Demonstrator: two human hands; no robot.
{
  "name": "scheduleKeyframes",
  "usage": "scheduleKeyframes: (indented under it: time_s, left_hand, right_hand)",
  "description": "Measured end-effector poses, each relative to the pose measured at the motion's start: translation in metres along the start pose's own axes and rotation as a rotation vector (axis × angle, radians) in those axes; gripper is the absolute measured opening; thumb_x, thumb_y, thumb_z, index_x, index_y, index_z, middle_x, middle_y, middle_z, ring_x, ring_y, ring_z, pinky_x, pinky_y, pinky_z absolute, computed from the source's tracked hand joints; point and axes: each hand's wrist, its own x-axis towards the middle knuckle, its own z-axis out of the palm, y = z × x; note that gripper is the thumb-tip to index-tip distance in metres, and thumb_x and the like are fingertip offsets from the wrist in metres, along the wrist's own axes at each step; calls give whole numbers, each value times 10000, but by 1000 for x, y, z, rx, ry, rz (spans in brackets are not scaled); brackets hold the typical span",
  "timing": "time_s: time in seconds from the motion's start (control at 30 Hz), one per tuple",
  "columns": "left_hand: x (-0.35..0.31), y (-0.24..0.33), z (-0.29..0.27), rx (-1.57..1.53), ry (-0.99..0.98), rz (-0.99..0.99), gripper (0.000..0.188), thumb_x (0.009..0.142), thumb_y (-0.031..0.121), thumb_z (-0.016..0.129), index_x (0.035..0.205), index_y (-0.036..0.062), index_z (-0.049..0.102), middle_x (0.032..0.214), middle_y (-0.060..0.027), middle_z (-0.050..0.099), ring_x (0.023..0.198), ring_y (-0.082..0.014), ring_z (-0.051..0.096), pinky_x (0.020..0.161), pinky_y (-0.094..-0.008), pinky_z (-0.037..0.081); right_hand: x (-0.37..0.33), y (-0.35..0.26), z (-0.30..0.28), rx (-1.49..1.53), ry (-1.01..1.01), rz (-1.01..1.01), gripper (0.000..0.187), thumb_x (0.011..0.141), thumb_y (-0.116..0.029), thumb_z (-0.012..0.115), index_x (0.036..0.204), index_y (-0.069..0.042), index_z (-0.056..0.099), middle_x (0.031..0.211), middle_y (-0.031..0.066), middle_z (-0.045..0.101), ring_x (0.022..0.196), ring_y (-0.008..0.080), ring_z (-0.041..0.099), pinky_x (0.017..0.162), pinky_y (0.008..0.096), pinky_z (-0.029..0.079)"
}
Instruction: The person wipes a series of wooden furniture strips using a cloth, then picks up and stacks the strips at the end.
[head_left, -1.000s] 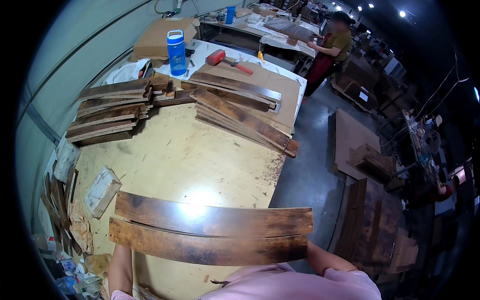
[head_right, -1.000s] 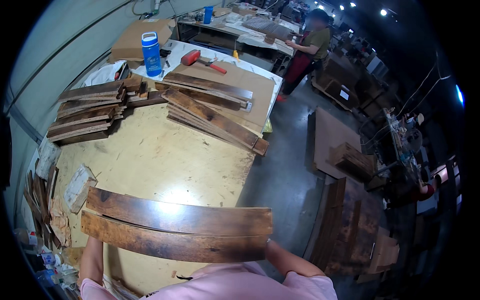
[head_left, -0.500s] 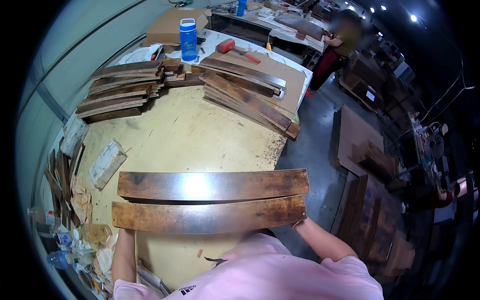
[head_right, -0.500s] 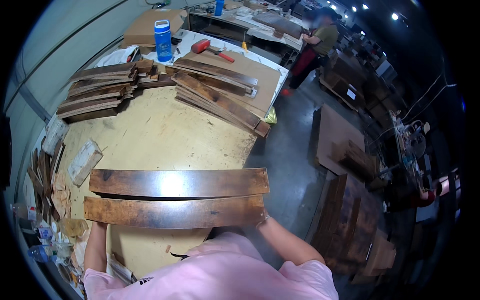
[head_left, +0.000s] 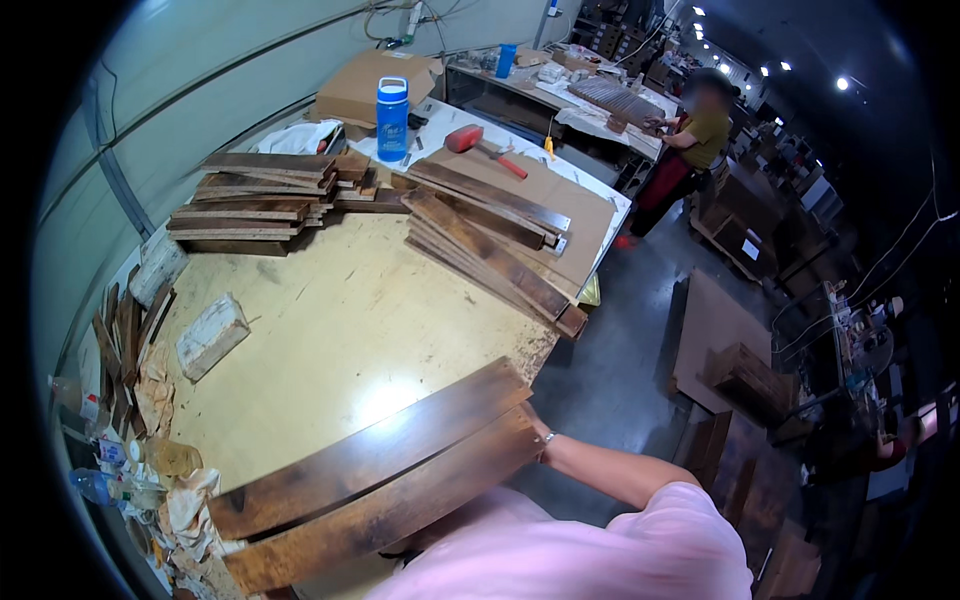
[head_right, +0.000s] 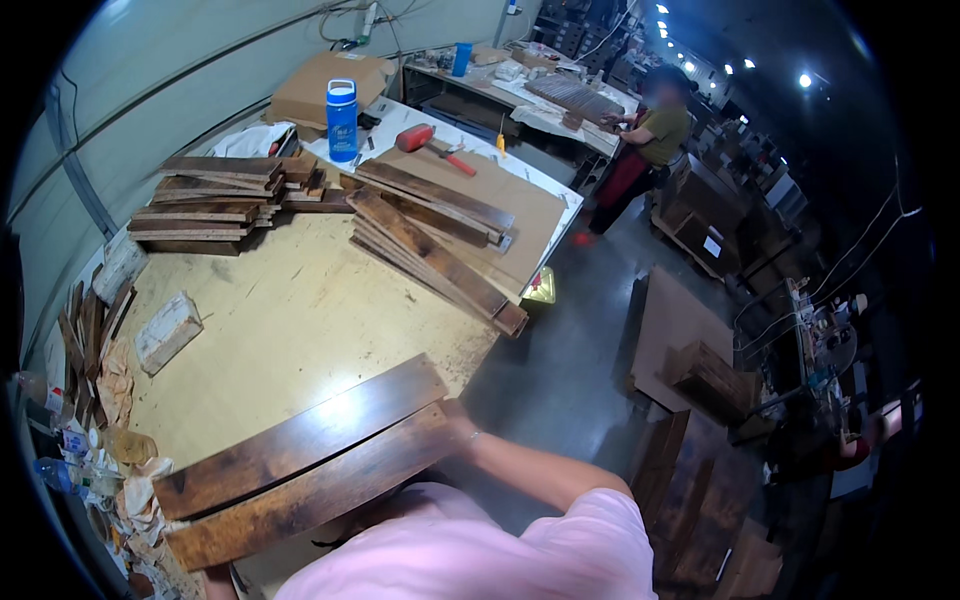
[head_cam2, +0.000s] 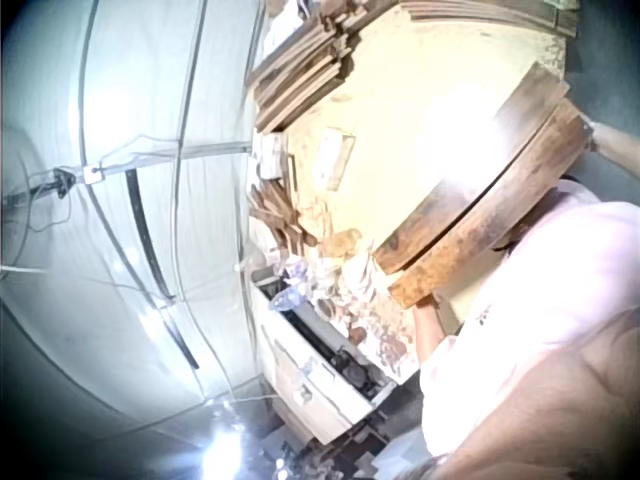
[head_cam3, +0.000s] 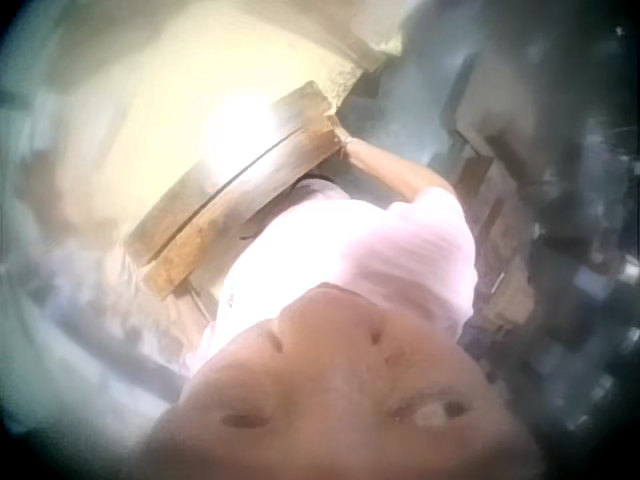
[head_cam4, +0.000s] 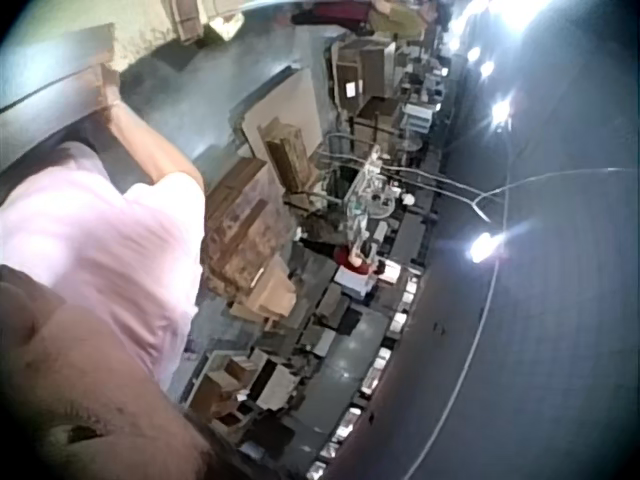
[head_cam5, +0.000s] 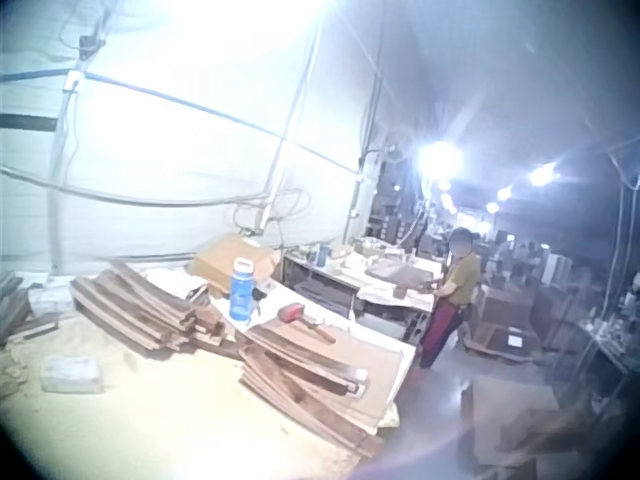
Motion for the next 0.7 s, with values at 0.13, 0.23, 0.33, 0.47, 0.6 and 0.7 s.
scheduleKeyframes:
  time_s: [0.13,0.23,0.33,0.47,0.6,0.7]
  left_hand:
    - [-37,-35,25,-7,70,-82,775,946,640,427,1330,-30,499,1263,-158,598,1154,-265,586,982,-385,481]
    - [-63,-56,36,-22,140,-143,774,947,638,426,1331,-29,498,1264,-158,598,1155,-266,586,983,-386,480]
    - [-87,-73,36,-47,230,-193,772,948,637,425,1332,-29,497,1264,-158,597,1155,-266,585,983,-386,480]
    - [-159,-99,8,-121,473,-235,770,949,635,424,1334,-28,495,1265,-159,597,1157,-267,585,984,-387,480]
    - [-258,-124,7,-246,751,-238,767,951,633,423,1335,-27,493,1265,-159,596,1158,-268,584,985,-388,480]
    - [-296,-144,41,-361,899,-222,766,952,632,423,1336,-27,492,1266,-159,596,1159,-269,584,985,-389,480]
  right_hand:
    - [43,-14,6,-238,1,-97,362,972,-291,532,1076,35,652,916,101,672,805,166,652,701,335,524]
    - [45,-62,52,-484,14,-149,338,951,-279,563,1104,8,655,906,111,674,776,169,628,672,340,498]
    - [73,-95,85,-772,-91,-265,351,927,-296,590,1140,-24,651,889,147,679,749,200,596,667,366,480]
    - [140,-108,138,-613,-254,38,418,888,-356,634,828,58,647,823,161,683,773,230,630,711,381,513]
    - [204,-116,205,-683,-632,148,294,914,-271,633,926,14,704,843,92,712,736,161,688,653,320,559]
    - [284,-97,247,-728,-964,70,219,871,-228,651,970,-45,721,883,60,716,758,144,688,659,292,551]
